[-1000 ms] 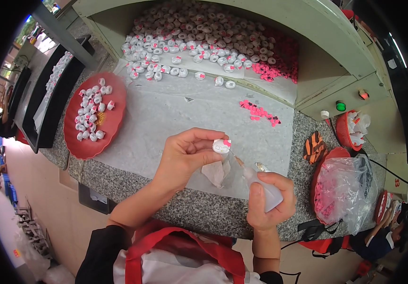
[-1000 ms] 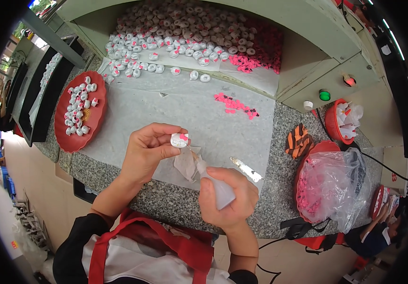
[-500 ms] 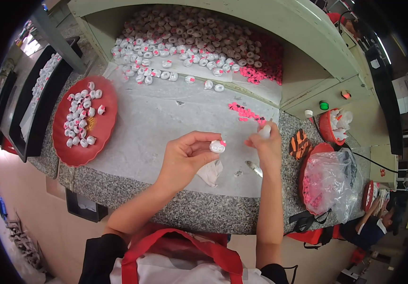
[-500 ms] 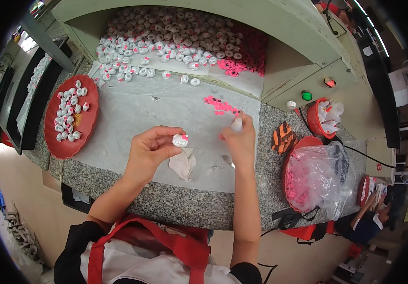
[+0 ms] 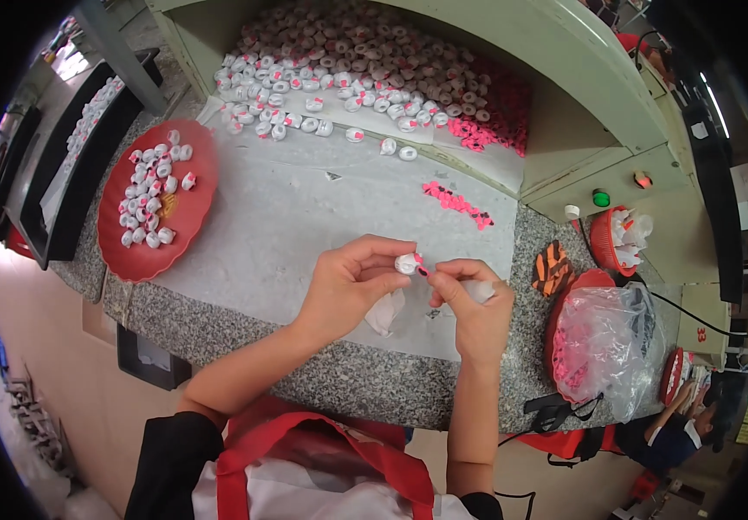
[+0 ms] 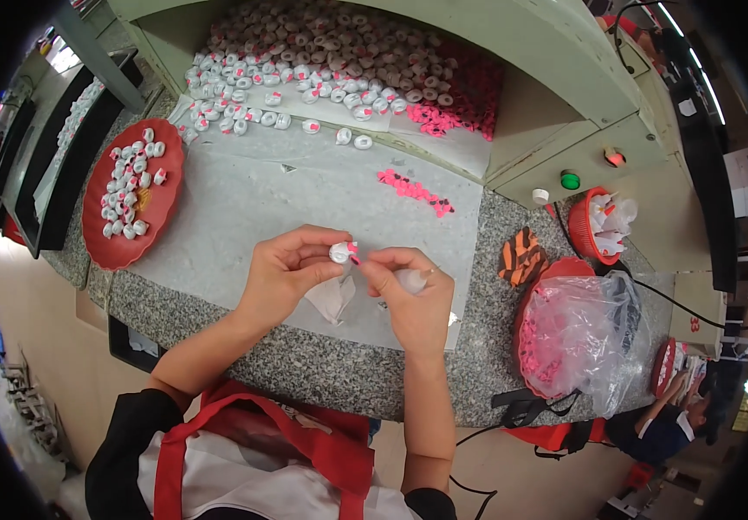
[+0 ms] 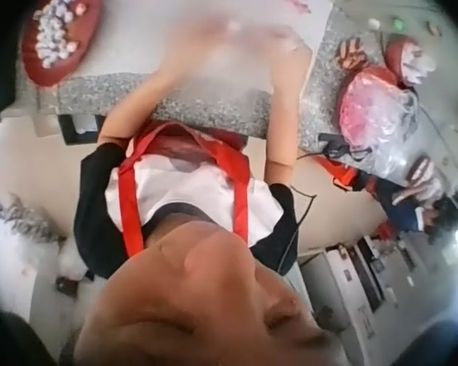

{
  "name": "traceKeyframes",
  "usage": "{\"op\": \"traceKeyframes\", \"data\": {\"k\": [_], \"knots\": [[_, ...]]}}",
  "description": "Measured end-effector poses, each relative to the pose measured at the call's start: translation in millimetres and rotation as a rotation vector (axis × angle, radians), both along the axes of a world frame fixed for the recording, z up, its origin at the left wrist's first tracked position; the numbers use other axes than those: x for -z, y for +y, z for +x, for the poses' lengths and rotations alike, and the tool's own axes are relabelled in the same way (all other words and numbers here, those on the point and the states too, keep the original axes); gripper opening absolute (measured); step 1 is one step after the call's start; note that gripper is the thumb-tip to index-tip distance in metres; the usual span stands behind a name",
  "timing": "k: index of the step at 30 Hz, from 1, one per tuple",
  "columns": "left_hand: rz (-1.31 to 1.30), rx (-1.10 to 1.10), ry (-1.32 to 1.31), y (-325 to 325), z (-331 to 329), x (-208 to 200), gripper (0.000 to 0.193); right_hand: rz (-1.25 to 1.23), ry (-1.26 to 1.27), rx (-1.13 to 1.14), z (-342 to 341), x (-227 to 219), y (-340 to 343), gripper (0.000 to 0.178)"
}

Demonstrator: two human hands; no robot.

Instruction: Gluing small pink bows onto white plastic toy heads.

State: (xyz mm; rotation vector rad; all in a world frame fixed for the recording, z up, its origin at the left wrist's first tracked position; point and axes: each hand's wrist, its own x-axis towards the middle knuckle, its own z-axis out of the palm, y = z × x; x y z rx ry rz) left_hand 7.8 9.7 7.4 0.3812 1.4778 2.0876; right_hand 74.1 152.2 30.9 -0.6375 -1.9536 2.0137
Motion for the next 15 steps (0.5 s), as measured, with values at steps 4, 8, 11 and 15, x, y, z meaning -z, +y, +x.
{"op": "traceKeyframes", "data": {"k": [4,8,11,15], "knots": [[0.044,0.019,0.108,4.5,5.2,8.1,0.031,0.047,-0.003,-0.034,5.5,-0.2,-5.1,0.011],[0.069,0.011,0.153,-0.8,4.4,5.7,0.032,0.1,0.023,-0.012,6.7,4.9,-7.4,0.013],[0.053,0.076,0.027,-2.0,4.7,-5.6,0.033,0.146,0.036,-0.003,8.5,7.4,-9.8,0.014],[0.087,0.111,0.052,-8.5,-4.6,0.9,0.033,0.088,0.082,-0.018,7.3,-0.2,-15.1,0.016]]}}
